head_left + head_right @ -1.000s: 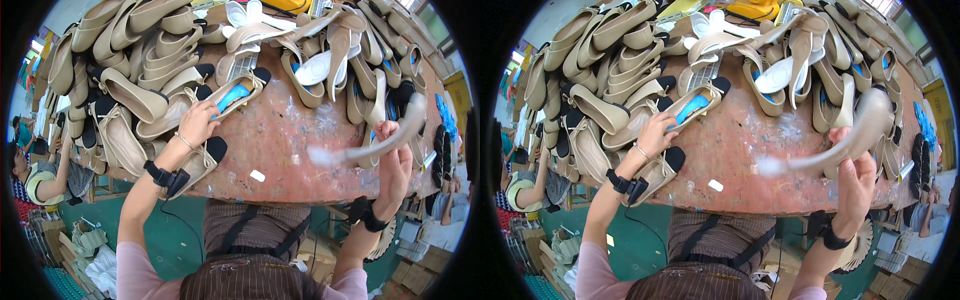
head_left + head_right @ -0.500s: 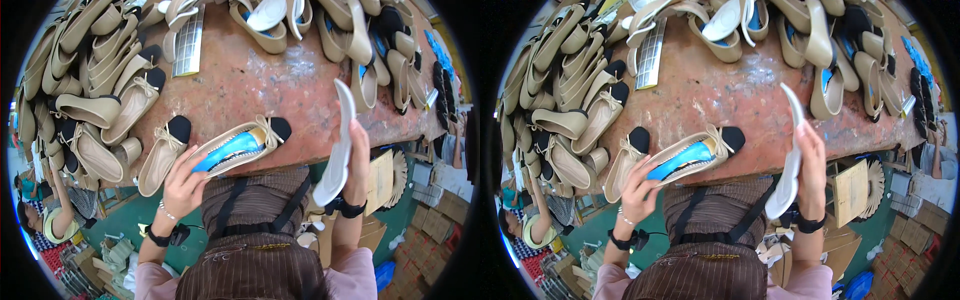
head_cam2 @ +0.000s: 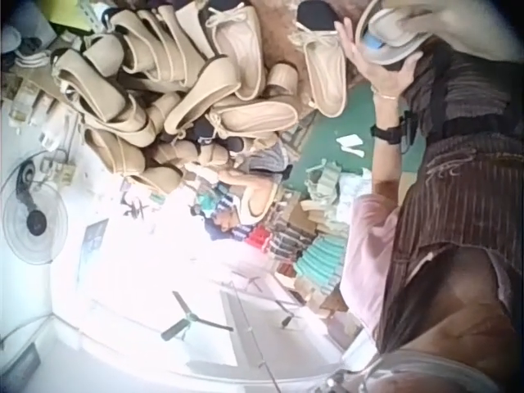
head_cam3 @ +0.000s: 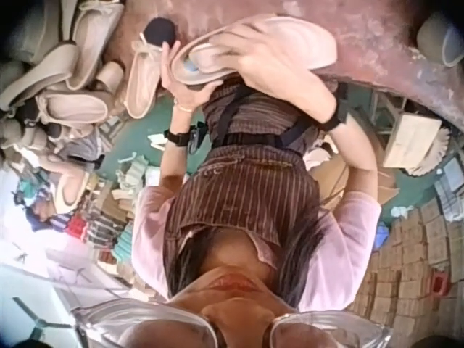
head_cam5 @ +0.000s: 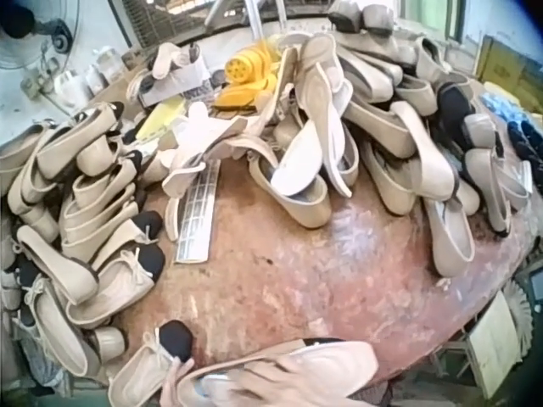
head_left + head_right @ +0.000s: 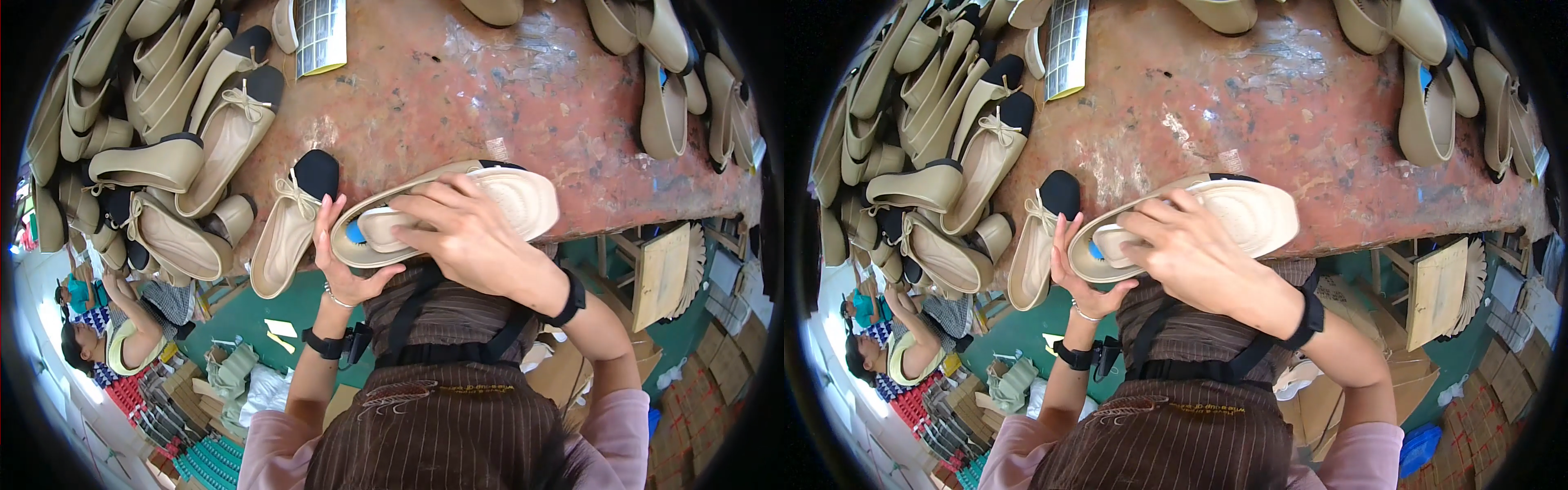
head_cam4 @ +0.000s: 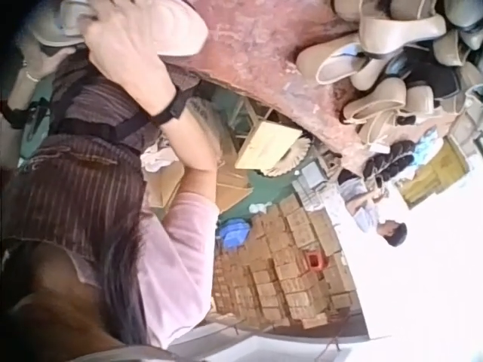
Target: Applying labels and inserting insoles into finished shoes during a manufacturing process.
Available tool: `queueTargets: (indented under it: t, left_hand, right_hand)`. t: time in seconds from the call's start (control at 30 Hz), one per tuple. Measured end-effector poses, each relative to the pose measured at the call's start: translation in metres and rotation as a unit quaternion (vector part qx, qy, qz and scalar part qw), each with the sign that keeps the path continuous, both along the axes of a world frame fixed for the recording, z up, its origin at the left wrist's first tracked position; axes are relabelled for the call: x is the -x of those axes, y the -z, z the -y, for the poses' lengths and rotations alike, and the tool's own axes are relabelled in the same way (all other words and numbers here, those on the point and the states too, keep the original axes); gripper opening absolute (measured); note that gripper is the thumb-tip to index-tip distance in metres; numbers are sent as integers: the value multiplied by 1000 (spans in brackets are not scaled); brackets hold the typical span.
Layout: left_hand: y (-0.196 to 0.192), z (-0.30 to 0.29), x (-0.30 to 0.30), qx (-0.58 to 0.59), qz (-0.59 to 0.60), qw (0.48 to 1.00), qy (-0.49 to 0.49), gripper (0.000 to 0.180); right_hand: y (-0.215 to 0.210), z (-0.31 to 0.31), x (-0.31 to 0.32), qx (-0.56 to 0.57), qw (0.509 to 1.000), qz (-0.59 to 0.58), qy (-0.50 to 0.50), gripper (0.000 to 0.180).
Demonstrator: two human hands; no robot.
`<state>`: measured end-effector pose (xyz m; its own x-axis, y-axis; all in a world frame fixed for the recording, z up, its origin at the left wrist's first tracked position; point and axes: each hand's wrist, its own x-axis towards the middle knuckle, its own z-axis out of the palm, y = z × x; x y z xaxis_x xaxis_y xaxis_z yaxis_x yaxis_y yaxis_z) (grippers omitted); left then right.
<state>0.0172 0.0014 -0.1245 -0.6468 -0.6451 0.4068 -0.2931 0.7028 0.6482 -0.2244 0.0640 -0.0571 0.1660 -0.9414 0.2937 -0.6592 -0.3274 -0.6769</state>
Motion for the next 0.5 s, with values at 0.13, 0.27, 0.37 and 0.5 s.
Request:
queueTargets:
  t: [0.13,0.27,0.37,0.5]
  left_hand:
    - [4,1,2,1,-30,1000,5,131]
    - [5,2,3,3,-42,999,5,132]
    - [7,3,2,-6,-48,999,6,131]
    - [9,5,-2,-17,-54,998,36,130]
  right_hand:
    - [9,12,-21,-22,998,43,-30,30]
    - [14,18,-31,-64,994,78,-37,33]
    - [18,21,-32,-57,995,75,-36,34]
    - [16,21,-34,-76,995,40,-40,32]
